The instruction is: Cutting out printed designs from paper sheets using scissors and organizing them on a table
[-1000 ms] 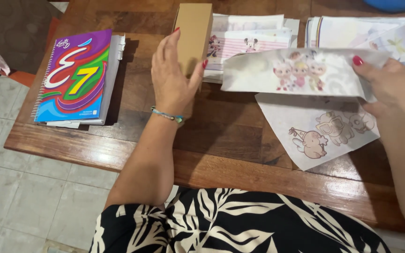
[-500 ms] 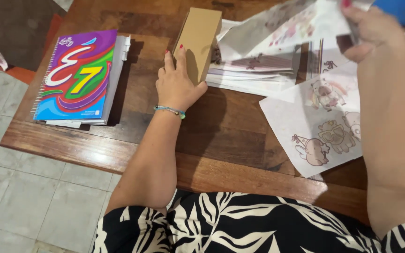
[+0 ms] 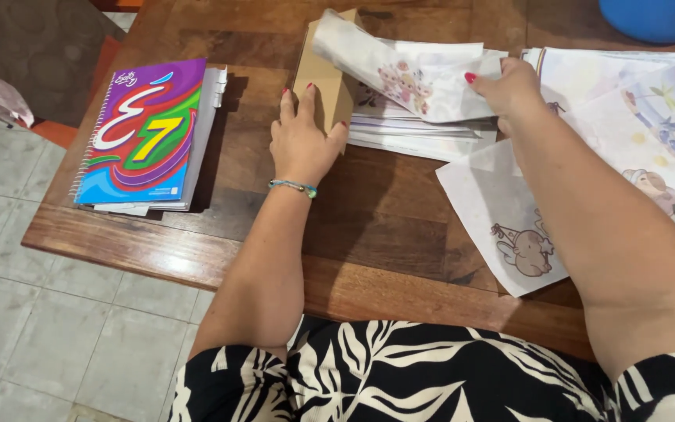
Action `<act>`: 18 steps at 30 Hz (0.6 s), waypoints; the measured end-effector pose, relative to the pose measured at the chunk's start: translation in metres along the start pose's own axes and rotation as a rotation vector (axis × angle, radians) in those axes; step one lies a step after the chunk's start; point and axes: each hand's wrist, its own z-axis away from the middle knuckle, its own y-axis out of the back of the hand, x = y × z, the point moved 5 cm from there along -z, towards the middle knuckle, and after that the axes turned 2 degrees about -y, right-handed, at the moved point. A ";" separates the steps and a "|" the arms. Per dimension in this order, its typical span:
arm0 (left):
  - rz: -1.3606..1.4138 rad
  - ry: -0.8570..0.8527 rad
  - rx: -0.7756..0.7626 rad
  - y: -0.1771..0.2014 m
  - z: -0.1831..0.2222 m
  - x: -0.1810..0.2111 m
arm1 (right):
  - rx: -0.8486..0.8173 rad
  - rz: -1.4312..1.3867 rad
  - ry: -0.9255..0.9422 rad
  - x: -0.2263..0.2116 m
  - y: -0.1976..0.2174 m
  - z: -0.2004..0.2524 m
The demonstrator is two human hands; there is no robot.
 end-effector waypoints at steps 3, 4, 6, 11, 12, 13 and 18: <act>0.198 0.148 -0.042 -0.005 -0.019 -0.029 | 0.060 0.188 0.052 0.014 -0.002 -0.015; 0.535 0.127 0.011 -0.014 -0.032 -0.047 | 0.058 0.156 0.079 0.011 -0.003 -0.011; 0.866 0.104 0.071 -0.005 -0.038 -0.063 | 0.051 0.122 0.107 0.009 -0.003 -0.006; 1.596 0.554 0.220 0.037 -0.019 -0.079 | 0.090 0.178 0.167 0.009 -0.003 0.000; 1.590 0.554 0.218 0.048 -0.012 -0.069 | 0.088 0.174 0.162 0.011 -0.003 -0.002; 1.584 0.235 0.170 0.066 -0.012 -0.048 | 0.099 0.197 0.209 0.011 -0.003 -0.003; 1.220 -0.351 0.194 0.049 -0.023 0.008 | 0.076 0.177 0.204 0.011 -0.004 0.000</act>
